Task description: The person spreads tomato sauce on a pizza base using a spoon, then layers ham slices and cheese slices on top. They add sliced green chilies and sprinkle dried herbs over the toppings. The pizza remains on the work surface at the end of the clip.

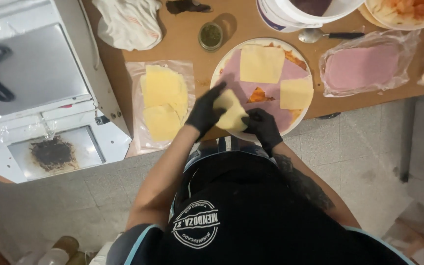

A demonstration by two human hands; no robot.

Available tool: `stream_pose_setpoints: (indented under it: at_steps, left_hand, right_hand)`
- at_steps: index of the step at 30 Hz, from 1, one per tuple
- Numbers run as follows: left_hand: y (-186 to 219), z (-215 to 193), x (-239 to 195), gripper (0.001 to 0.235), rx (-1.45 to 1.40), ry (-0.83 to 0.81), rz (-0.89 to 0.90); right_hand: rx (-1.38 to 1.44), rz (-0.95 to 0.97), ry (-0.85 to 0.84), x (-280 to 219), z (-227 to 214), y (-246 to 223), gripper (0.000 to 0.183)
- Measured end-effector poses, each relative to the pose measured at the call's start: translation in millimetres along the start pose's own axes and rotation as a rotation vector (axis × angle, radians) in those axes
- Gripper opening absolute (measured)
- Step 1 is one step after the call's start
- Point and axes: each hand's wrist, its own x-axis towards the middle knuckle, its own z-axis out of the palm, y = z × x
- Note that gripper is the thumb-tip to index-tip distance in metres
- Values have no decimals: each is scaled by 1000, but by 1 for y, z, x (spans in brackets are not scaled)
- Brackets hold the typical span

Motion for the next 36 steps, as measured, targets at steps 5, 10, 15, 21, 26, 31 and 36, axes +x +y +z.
stream_pose_setpoints:
  at_steps: [5, 10, 15, 21, 26, 31, 36]
  left_hand:
    - [13, 2, 41, 88, 111, 127, 285]
    - [23, -6, 38, 87, 424, 264, 326]
    - [16, -15, -6, 69, 500, 486, 169]
    - [-77, -31, -60, 62, 301, 585, -60]
    - [-140, -83, -91, 50, 306, 938, 13]
    - [-180, -126, -95, 68, 416, 659, -20]
    - [-186, -124, -81, 81, 637, 361, -198]
  right_hand:
    - [-286, -270, 112, 19, 6, -2, 24]
    - [-980, -346, 296, 14, 20, -13, 39]
    - [-952, -660, 381, -5, 38, -22, 52]
    - [-864, -1120, 48, -20, 120, -50, 19]
    - [-965, -1109, -251, 23, 178, -31, 40]
    - [-953, -1098, -422, 55, 215, 10, 43]
    - [-959, -972, -421, 48, 237, 41, 69]
